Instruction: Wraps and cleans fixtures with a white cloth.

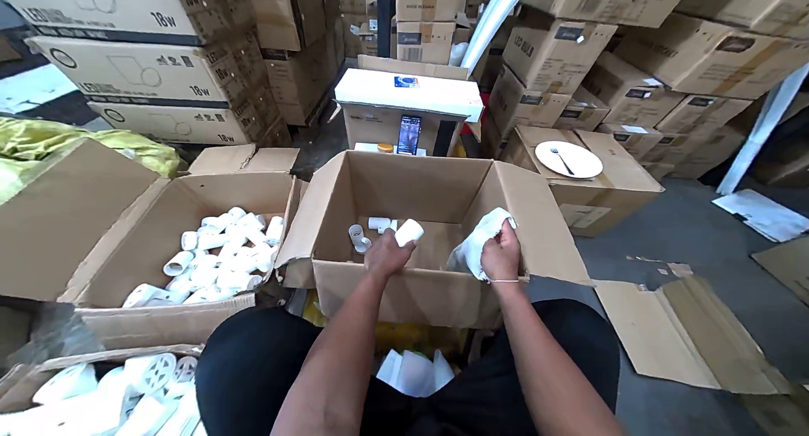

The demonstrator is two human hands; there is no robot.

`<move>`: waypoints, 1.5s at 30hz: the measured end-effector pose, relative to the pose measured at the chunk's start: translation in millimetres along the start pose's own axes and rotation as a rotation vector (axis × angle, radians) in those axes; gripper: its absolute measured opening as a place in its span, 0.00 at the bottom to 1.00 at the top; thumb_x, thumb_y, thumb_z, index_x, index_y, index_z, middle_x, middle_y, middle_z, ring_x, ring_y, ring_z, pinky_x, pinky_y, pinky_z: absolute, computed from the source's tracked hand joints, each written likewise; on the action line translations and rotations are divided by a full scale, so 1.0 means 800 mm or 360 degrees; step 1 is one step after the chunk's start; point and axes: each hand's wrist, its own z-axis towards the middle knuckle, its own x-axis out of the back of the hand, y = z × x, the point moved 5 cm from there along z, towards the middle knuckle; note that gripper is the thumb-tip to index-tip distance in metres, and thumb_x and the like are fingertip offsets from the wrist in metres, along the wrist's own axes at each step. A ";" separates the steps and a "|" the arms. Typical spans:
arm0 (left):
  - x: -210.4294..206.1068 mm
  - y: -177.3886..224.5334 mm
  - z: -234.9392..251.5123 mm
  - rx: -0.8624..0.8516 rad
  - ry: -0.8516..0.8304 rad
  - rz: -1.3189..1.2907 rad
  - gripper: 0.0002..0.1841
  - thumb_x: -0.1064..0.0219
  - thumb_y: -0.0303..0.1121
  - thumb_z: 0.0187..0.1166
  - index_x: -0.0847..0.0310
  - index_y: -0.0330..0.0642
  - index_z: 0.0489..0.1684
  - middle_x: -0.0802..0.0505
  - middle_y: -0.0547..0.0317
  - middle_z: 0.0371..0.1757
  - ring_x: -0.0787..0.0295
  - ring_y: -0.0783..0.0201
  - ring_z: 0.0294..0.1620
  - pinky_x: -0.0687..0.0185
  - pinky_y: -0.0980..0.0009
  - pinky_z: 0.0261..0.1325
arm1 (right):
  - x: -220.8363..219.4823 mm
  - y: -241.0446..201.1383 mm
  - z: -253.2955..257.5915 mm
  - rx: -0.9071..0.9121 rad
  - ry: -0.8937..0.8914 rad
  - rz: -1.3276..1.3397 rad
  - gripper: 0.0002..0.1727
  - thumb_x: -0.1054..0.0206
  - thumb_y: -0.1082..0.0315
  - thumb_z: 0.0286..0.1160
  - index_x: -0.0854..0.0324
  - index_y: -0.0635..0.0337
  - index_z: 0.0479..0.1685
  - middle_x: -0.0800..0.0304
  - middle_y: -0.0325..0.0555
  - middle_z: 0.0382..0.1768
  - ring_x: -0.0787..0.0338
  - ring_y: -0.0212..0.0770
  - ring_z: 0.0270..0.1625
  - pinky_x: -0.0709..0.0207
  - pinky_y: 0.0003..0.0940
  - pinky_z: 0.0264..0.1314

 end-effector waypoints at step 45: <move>-0.003 0.077 0.035 0.0499 -0.0333 -0.2129 0.34 0.61 0.62 0.91 0.16 0.42 0.43 0.15 0.53 0.19 0.22 0.64 0.12 0.21 0.69 0.16 | -0.094 -0.069 0.056 0.0878 -0.1006 -0.0582 0.11 0.43 0.63 0.79 0.16 0.55 0.34 0.10 0.42 0.39 0.10 0.45 0.51 0.17 0.43 0.53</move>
